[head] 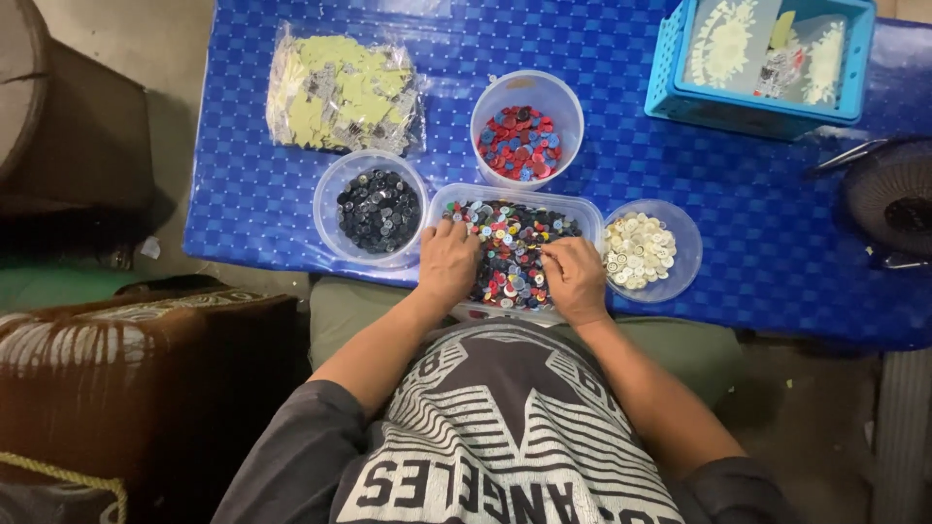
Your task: The person sorts a mixed pile of colorful buttons by hand, picking them from a central container and placing them into separate bowls based on color. They handle red, blue, black, and white buttons, moving them into corresponding containers on a blue table.
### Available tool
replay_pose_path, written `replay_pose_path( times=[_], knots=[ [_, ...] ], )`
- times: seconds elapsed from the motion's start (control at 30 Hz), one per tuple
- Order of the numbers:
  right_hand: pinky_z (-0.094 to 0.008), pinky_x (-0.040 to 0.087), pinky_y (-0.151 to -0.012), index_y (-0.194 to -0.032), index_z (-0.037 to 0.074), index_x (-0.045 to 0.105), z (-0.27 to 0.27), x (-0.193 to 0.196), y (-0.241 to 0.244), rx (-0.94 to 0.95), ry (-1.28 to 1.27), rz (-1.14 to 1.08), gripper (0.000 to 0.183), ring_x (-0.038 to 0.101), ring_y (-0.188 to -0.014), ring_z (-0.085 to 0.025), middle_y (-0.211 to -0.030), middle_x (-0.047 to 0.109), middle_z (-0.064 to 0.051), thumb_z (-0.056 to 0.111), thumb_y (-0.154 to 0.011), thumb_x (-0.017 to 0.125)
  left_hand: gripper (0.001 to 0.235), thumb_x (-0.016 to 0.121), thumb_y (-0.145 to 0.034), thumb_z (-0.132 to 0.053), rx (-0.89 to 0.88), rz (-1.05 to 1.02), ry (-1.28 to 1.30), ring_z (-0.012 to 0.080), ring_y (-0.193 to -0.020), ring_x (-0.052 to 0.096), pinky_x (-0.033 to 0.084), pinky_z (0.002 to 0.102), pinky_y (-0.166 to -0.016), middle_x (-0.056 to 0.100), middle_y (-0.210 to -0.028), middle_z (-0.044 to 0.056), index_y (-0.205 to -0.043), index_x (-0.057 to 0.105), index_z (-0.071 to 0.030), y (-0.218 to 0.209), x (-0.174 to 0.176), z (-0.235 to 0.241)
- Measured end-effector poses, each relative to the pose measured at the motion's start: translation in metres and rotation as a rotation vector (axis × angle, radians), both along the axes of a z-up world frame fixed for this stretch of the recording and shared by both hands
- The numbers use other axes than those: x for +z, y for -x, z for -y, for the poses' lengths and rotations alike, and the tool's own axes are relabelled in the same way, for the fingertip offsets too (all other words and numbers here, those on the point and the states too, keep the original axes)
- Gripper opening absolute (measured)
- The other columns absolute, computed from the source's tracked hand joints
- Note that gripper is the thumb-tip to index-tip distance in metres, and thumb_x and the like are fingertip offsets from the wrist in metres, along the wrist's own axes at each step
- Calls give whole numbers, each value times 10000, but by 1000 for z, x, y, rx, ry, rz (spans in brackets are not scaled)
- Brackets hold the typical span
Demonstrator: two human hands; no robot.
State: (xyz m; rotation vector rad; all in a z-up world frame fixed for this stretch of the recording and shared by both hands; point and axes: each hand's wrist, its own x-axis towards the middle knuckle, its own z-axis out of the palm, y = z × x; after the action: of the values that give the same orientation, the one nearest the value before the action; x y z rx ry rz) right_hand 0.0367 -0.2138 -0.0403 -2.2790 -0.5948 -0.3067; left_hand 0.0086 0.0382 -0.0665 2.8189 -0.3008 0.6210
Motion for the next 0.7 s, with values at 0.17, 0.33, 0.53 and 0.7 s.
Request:
replay_pose_path(
  times=[0.17, 0.33, 0.53, 0.7],
  knots=[
    [-385, 532, -822, -1007, 135, 758, -1, 5, -2, 2, -14, 12, 80, 657, -882, -257, -946, 643, -14, 176, -943, 737, 128, 709, -816, -243, -39, 13, 46, 301, -780, 552, 407, 436, -683, 540, -775, 50, -770, 622, -161, 3, 18, 11],
    [-415, 526, -835, -1010, 131, 757, -1, 5, 0, 5, -9, 13, 90, 656, -921, -285, -979, 633, -44, 199, -957, 730, 153, 726, -778, -308, -186, 25, 145, 266, -817, 588, 445, 428, -758, 576, -835, 12, -905, 692, -231, 7, 31, 20],
    [-418, 503, -853, -984, 140, 758, -9, 19, -20, 37, -14, 25, 82, 641, -965, -287, -1028, 633, -27, 209, -940, 743, 169, 649, -897, -287, -207, 11, 104, 265, -805, 563, 425, 407, -752, 548, -785, 24, -761, 607, -196, 7, -13, 23],
    [-408, 457, -848, -973, 128, 754, -33, 86, -65, 15, 32, 151, 100, 599, -993, -277, -1025, 590, -43, 170, -1021, 677, 130, 766, -878, -284, 21, -510, 510, 302, -863, 661, 534, 403, -771, 658, -814, 68, -920, 762, -161, 7, 17, 22]
  ],
)
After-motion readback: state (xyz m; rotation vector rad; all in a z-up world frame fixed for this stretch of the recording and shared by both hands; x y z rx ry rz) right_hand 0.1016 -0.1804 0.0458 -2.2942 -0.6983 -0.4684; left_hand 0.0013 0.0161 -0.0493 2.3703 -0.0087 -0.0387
